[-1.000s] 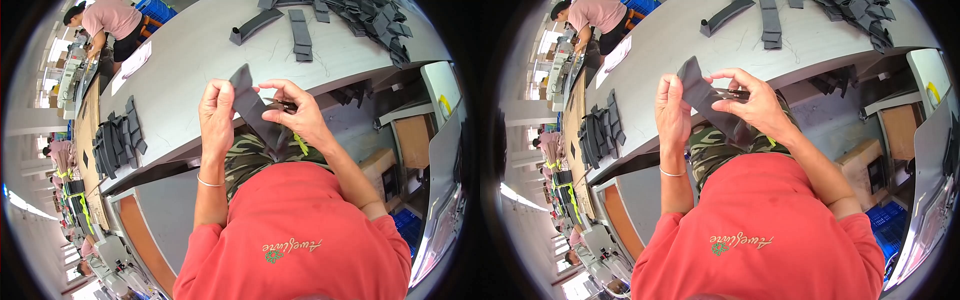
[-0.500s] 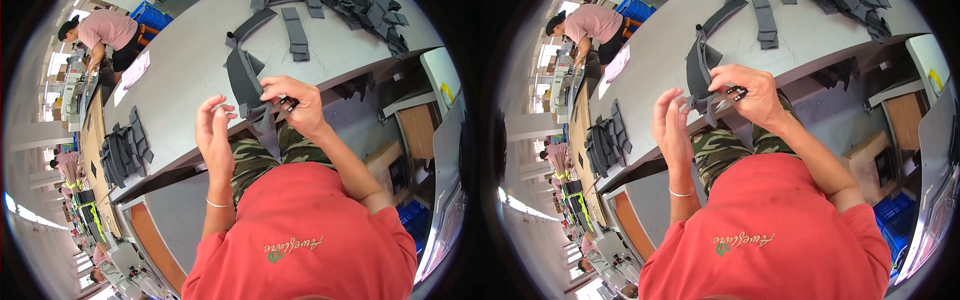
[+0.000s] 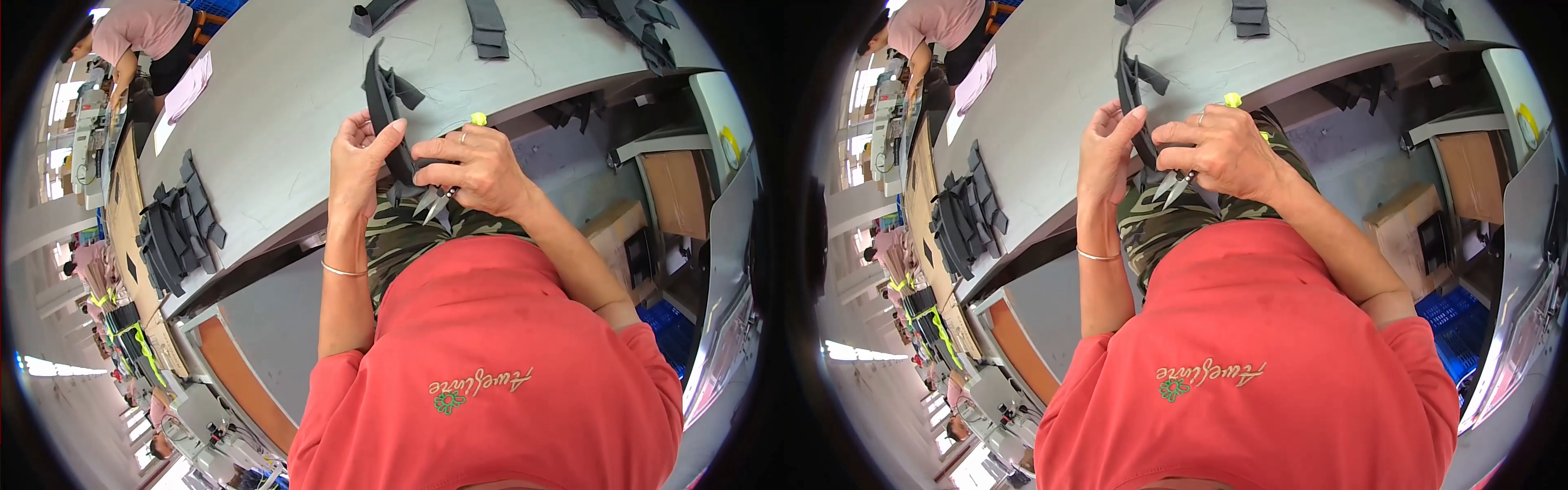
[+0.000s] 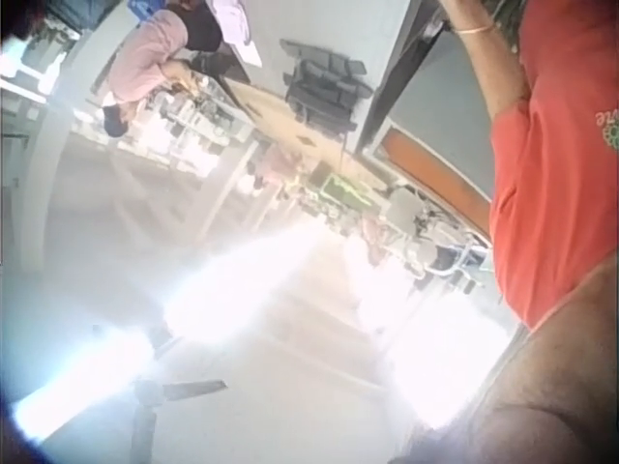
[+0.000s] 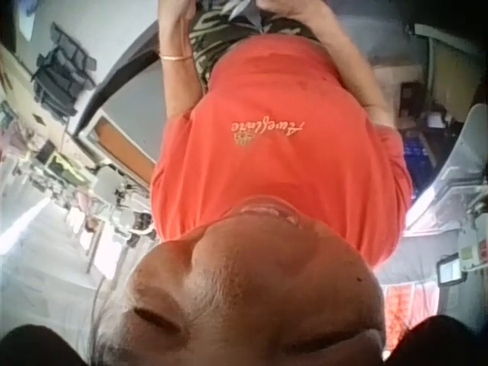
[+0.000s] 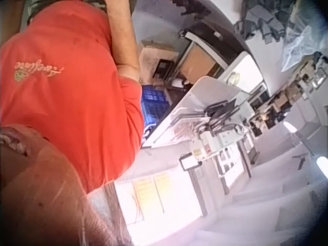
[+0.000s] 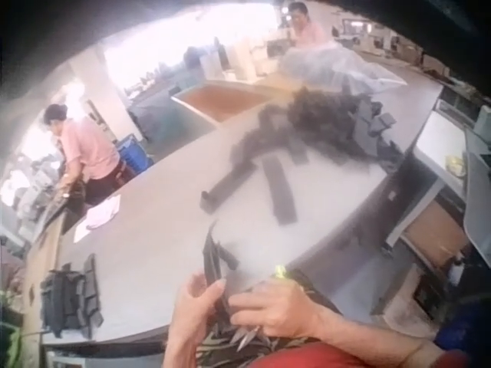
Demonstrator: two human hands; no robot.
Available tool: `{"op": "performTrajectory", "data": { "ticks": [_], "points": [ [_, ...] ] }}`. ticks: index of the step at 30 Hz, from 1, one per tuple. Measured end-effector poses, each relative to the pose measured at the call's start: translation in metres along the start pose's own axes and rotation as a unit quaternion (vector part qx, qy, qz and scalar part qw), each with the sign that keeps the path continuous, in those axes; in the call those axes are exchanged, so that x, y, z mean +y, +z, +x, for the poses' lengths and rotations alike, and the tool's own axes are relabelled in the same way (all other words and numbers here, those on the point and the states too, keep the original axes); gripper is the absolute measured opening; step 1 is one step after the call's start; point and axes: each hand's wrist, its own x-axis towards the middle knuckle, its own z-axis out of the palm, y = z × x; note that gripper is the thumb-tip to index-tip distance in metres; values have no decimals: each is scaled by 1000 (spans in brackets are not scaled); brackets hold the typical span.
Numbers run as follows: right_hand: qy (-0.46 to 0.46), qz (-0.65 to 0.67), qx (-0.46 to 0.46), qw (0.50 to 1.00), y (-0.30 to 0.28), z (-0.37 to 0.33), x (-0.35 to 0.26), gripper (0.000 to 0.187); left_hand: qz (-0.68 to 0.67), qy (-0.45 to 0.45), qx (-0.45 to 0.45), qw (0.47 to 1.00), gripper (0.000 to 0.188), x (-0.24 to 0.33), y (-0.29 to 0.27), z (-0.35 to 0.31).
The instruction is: Trim excess threads and material from fabric straps using nippers at a manufacturing workbench.
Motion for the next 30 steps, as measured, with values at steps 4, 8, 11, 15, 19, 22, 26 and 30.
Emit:
{"op": "performTrajectory", "data": {
  "ticks": [4,8,11,15,19,22,26,30],
  "points": [
    [20,11,6,1000,1,-3,6,19,-58,-10,-4,998,52,-5,-12,5],
    [59,64,6,996,-3,-3,12,25,-118,-66,-71,988,52,-3,-19,6],
    [72,67,-18,995,-5,-4,18,28,-162,-72,-102,979,54,-2,-16,5],
    [120,109,-15,987,-7,-2,20,21,-196,-36,-121,973,52,-9,-13,10],
    [239,194,-23,951,-10,4,16,13,-199,-12,-108,974,44,-8,-8,14],
    [275,203,-33,939,-12,9,13,14,-201,-5,-104,974,38,-10,-7,17],
    [347,209,-41,913,-9,14,14,19,-201,-22,-89,975,28,-7,-3,19],
    [305,220,4,927,0,14,19,22,-153,-14,-76,985,23,-15,-3,26]
  ]
}}
